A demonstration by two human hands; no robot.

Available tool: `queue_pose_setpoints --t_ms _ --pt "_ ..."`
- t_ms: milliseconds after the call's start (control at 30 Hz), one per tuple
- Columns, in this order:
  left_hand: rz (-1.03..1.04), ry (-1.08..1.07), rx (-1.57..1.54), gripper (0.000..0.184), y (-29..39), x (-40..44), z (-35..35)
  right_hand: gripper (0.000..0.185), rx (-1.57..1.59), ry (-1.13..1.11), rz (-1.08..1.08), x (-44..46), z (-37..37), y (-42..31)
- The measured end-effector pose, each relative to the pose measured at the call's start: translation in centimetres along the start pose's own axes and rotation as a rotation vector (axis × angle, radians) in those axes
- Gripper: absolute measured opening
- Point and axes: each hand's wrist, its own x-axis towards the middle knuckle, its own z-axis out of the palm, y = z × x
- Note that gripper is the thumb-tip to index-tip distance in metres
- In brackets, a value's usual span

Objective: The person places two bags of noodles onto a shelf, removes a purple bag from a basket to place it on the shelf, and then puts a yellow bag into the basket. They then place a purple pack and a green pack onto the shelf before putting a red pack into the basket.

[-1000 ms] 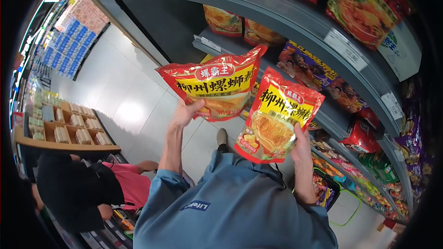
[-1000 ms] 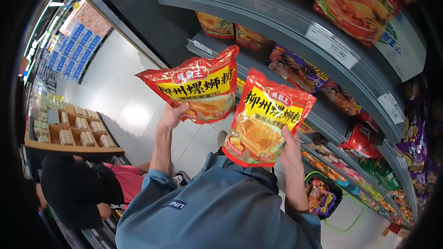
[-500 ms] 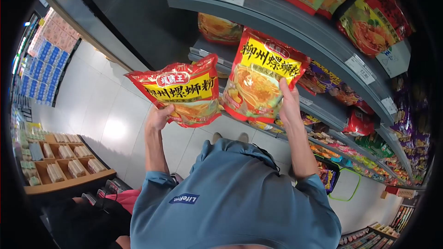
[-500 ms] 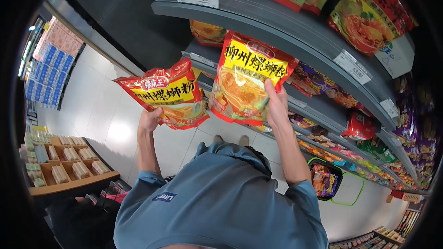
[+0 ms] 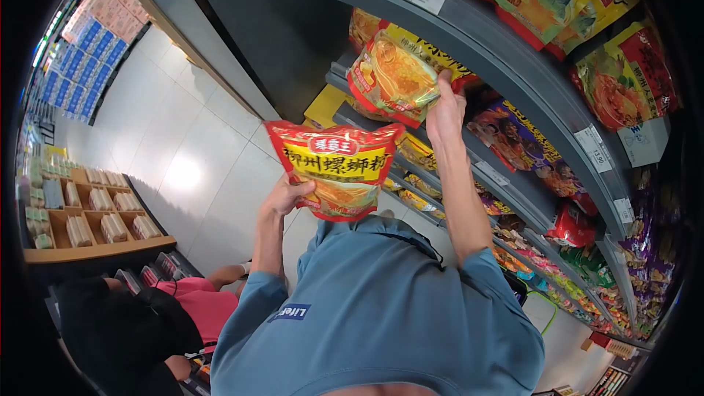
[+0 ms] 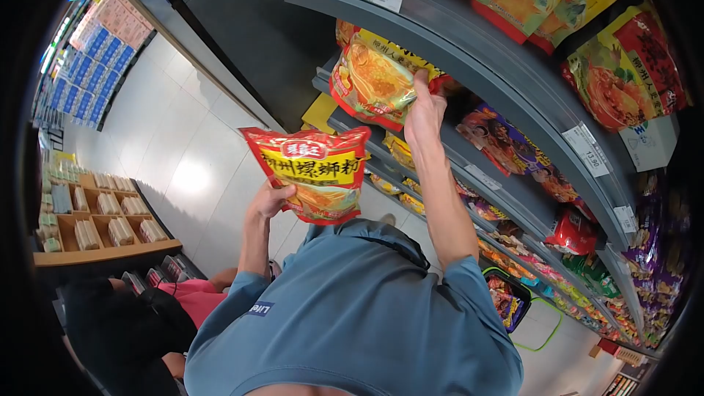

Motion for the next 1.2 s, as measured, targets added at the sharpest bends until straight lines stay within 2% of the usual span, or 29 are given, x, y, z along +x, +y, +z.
queue_pose_setpoints --t_ms 67,200,433,500,600,767,833,867,900,967,1133,1167,1200 --pt "-0.073 0.014 0.065 0.051 0.8 0.3 1.3 0.03 -0.005 0.027 -0.093 0.7 -0.1 0.6" --pt "-0.025 -0.041 0.156 0.047 1.9 1.7 3.2 0.025 -0.049 0.056 -0.065 0.8 0.2 -2.0" --pt "-0.07 -0.179 0.217 0.044 1.6 4.3 4.1 0.019 -0.162 0.085 -0.068 1.3 -2.6 -6.9" --pt "-0.026 -0.199 0.278 0.042 0.7 5.4 3.9 0.017 -0.21 0.161 -0.08 0.5 -2.8 -8.3" --pt "-0.2 -0.261 0.362 0.04 1.6 6.5 6.0 0.017 -0.204 0.116 -0.111 0.6 -4.3 -9.0" --pt "-0.19 -0.376 0.475 0.045 2.7 9.2 11.3 0.017 -0.142 0.126 -0.187 2.0 -6.3 -6.8" --pt "-0.128 -0.422 0.461 0.04 2.7 10.6 12.7 0.023 -0.09 0.052 -0.209 1.5 -4.4 -6.6" --pt "0.002 -0.464 0.47 0.038 2.9 11.2 13.0 0.023 -0.099 0.06 -0.25 2.2 -4.9 -5.6" --pt "0.005 -0.46 0.466 0.038 2.5 11.7 13.0 0.023 -0.1 0.055 -0.247 2.9 -5.7 -4.7" --pt "0.123 -0.453 0.258 0.037 1.2 12.9 12.2 0.025 -0.403 0.065 -0.332 4.3 -7.2 -3.2" --pt "-0.071 -0.368 0.156 0.046 1.9 12.1 10.5 0.026 -0.449 0.043 -0.339 4.8 -5.1 0.9" --pt "-0.073 -0.37 0.157 0.046 1.6 12.0 9.8 0.027 -0.397 0.083 -0.309 4.3 -3.4 1.2" --pt "-0.104 -0.33 0.154 0.041 1.6 11.6 9.4 0.027 -0.511 0.078 -0.275 4.5 -2.9 1.5"
